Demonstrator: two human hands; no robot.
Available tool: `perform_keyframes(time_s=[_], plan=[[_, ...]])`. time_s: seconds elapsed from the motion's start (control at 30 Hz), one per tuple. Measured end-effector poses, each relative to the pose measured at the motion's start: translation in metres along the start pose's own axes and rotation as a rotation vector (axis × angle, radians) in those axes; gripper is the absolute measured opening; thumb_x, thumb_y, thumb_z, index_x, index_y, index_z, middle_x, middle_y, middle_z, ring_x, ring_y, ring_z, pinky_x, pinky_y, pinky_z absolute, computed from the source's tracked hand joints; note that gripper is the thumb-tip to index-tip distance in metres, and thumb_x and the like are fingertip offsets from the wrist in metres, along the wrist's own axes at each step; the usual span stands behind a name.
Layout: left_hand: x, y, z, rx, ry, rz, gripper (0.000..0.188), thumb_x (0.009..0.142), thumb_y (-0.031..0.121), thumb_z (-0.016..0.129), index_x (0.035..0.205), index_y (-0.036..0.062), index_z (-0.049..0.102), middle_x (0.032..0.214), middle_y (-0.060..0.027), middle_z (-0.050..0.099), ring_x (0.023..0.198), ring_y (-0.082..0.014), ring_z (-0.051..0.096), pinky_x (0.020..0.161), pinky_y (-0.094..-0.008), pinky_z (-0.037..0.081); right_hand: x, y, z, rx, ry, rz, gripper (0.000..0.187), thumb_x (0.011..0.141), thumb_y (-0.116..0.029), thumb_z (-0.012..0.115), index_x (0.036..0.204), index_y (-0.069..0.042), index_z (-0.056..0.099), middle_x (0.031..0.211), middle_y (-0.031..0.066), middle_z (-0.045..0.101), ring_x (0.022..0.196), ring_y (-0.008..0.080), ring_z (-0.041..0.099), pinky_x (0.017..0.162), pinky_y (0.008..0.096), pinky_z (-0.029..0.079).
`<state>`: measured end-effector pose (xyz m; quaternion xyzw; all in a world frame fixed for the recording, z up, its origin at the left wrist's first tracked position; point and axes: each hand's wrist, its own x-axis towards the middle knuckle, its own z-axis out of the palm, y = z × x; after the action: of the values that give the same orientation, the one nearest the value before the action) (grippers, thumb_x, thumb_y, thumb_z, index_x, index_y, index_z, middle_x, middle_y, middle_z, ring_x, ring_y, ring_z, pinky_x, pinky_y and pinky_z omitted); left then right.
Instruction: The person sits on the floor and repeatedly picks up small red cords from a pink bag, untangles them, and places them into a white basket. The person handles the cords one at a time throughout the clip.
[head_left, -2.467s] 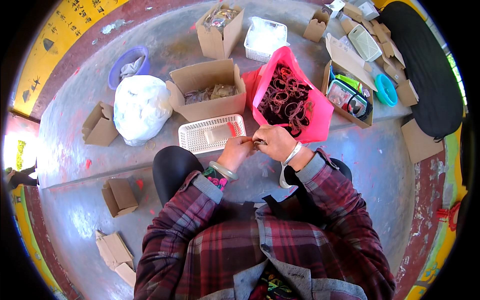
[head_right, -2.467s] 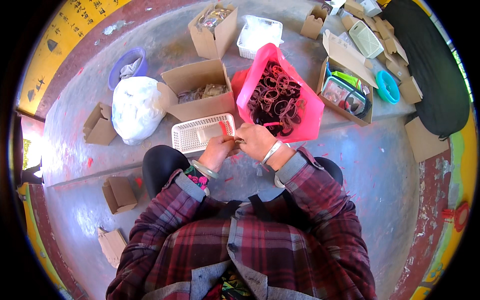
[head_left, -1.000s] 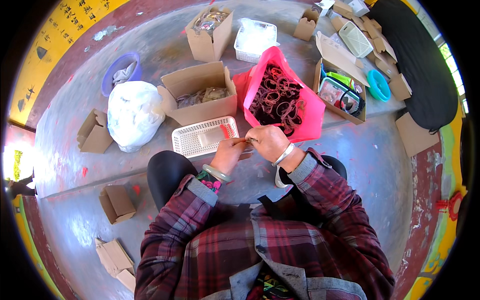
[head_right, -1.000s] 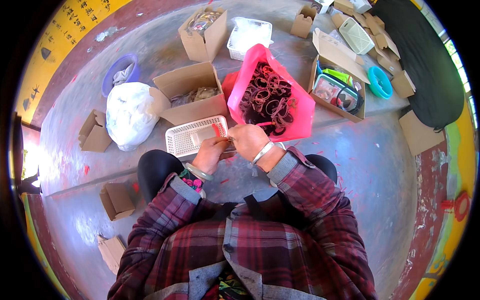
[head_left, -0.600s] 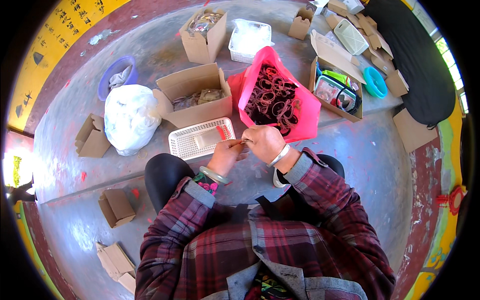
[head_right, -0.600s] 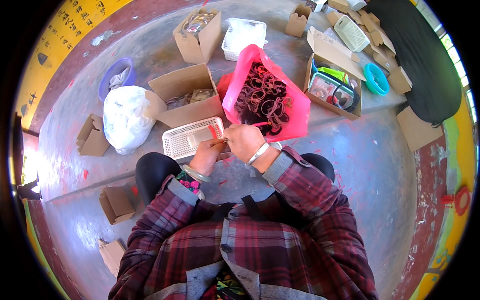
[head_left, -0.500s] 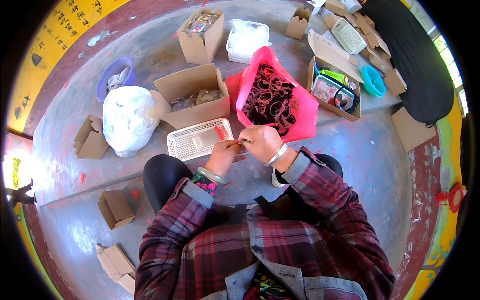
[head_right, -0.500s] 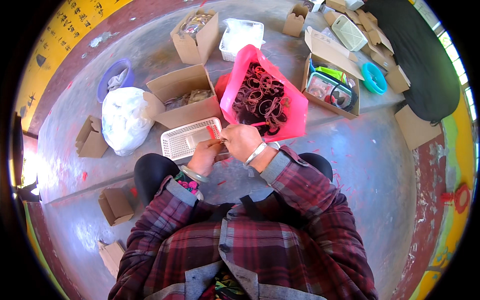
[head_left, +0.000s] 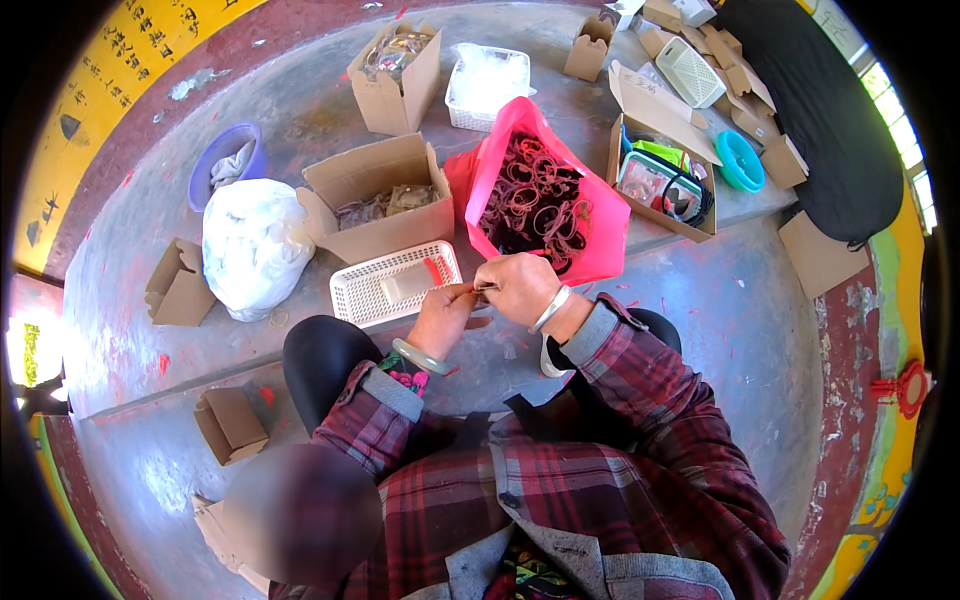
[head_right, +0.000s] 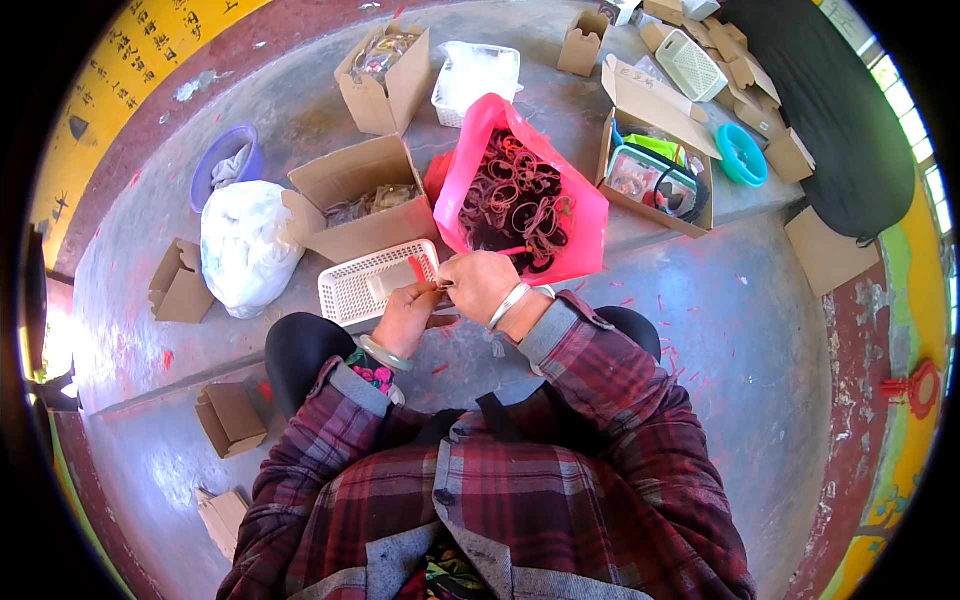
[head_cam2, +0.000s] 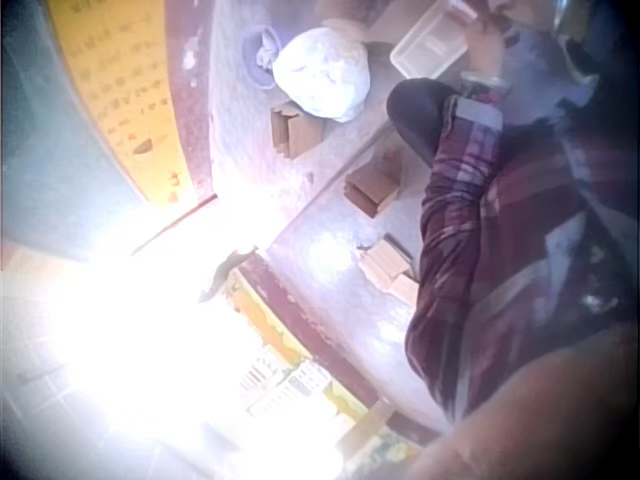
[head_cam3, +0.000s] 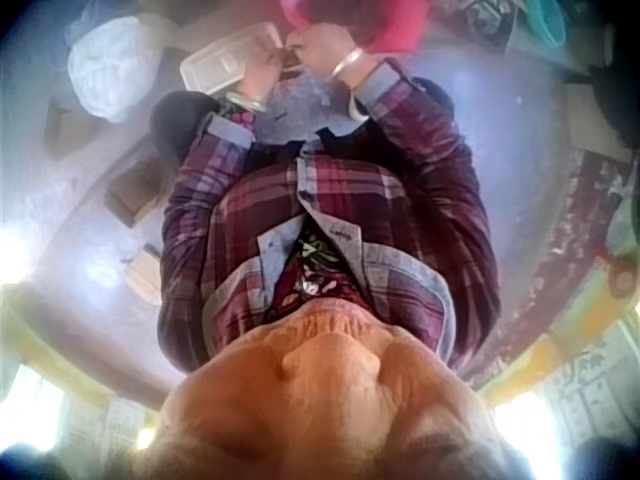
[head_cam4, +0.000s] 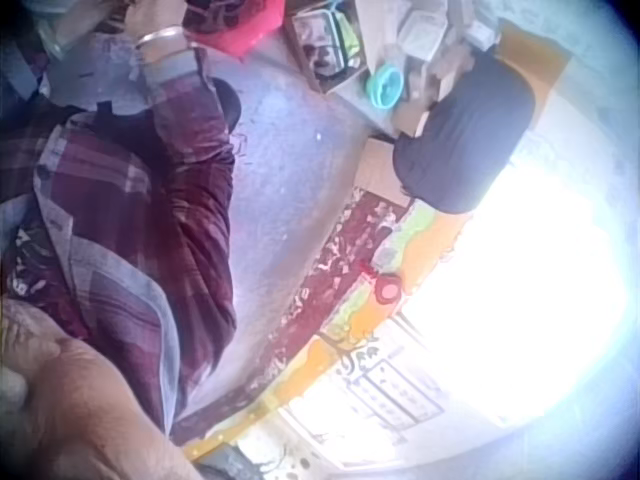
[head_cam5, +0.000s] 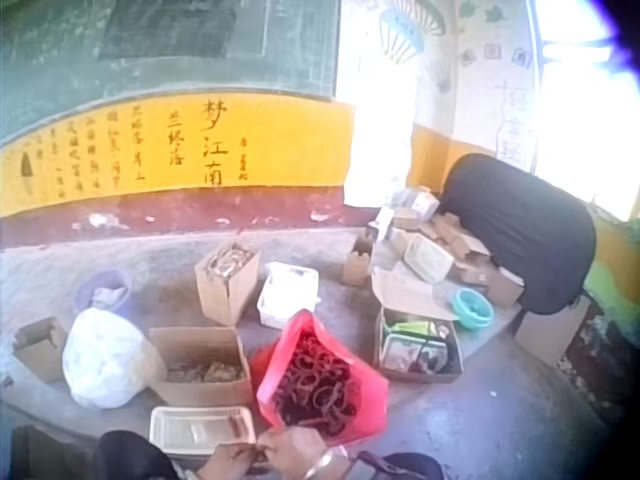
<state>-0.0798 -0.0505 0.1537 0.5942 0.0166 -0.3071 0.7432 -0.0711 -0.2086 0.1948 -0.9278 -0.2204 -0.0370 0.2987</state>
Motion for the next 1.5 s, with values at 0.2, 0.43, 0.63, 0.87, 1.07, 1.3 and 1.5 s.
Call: perform_keyframes(time_s=[0.2, 0.43, 0.63, 0.87, 1.07, 1.3, 1.5], plan=[[0.003, -0.009, -0.006, -0.025, -0.008, 0.029, 0.028, 0.089, 0.008, 0.040, 0.106, -0.0060, 0.055, 0.097, -0.0122, 0.062, 0.084, -0.0193, 0.062, 0.074, -0.0302, 0.051, 0.002, 0.004, 0.007, -0.077, 0.033, -0.053, 0.007, 0.071, -0.010, 0.055, 0.073, -0.010, 0.061, 0.070, 0.0094, 0.059, 0.065, 0.0294, 0.059, 0.056, 0.0385, 0.047], [-0.001, 0.004, -0.002, -0.035, 0.050, -0.021, 0.024, 0.085, 0.005, 0.044, 0.100, -0.0058, 0.058, 0.094, -0.0120, 0.061, 0.084, -0.0199, 0.061, 0.075, -0.0321, 0.052, 0.000, -0.003, 0.002, -0.039, 0.016, -0.133, 0.009, 0.072, -0.009, 0.051, 0.074, -0.008, 0.060, 0.068, 0.0121, 0.059, 0.060, 0.0325, 0.059, 0.052, 0.0417, 0.046], [-0.003, 0.003, -0.006, 0.053, -0.014, -0.036, 0.027, 0.086, 0.010, 0.043, 0.104, -0.0046, 0.057, 0.098, -0.0109, 0.060, 0.094, -0.0204, 0.059, 0.077, -0.0337, 0.053, 0.006, -0.011, -0.001, 0.014, -0.158, 0.081, 0.010, 0.073, -0.017, 0.061, 0.077, -0.009, 0.058, 0.068, 0.0136, 0.061, 0.064, 0.0334, 0.059, 0.054, 0.0427, 0.045], [0.000, -0.004, -0.004, -0.037, -0.039, -0.087, 0.028, 0.085, 0.010, 0.042, 0.104, -0.0071, 0.055, 0.101, -0.0133, 0.059, 0.090, -0.0212, 0.060, 0.077, -0.0336, 0.053, 0.006, 0.001, 0.002, 0.190, -0.307, 0.142, 0.019, 0.072, -0.017, 0.061, 0.088, -0.008, 0.055, 0.069, 0.0127, 0.062, 0.067, 0.0316, 0.061, 0.058, 0.0408, 0.046], [-0.005, 0.002, -0.005, -0.088, -0.065, -0.053, 0.031, 0.086, 0.010, 0.040, 0.107, -0.0074, 0.054, 0.101, -0.0133, 0.058, 0.090, -0.0217, 0.060, 0.076, -0.0336, 0.054, 0.009, -0.004, -0.008, 0.263, -0.376, 0.130, 0.036, 0.069, -0.011, 0.063, 0.102, -0.006, 0.050, 0.073, 0.0115, 0.064, 0.067, 0.0233, 0.064, 0.061, 0.0310, 0.047], [-0.008, 0.005, -0.008, -0.115, -0.118, -0.012, 0.030, 0.086, 0.010, 0.040, 0.107, -0.0054, 0.055, 0.098, -0.0123, 0.058, 0.087, -0.0200, 0.060, 0.074, -0.0347, 0.054, 0.008, -0.007, -0.012, 0.242, -0.394, 0.035, 0.053, 0.068, -0.018, 0.063, 0.117, -0.011, 0.046, 0.081, 0.0172, 0.063, 0.076, 0.0347, 0.061, 0.067, 0.0409, 0.047], [-0.010, 0.018, -0.008, 0.102, -0.189, 0.065, 0.027, 0.088, 0.016, 0.040, 0.104, 0.0008, 0.057, 0.093, -0.0084, 0.057, 0.082, -0.0182, 0.060, 0.066, -0.0343, 0.054, 0.005, -0.004, -0.001, 0.160, -0.397, 0.067, 0.061, 0.066, -0.021, 0.069, 0.120, -0.009, 0.046, 0.092, 0.0177, 0.061, 0.083, 0.0325, 0.061, 0.070, 0.0362, 0.048]])
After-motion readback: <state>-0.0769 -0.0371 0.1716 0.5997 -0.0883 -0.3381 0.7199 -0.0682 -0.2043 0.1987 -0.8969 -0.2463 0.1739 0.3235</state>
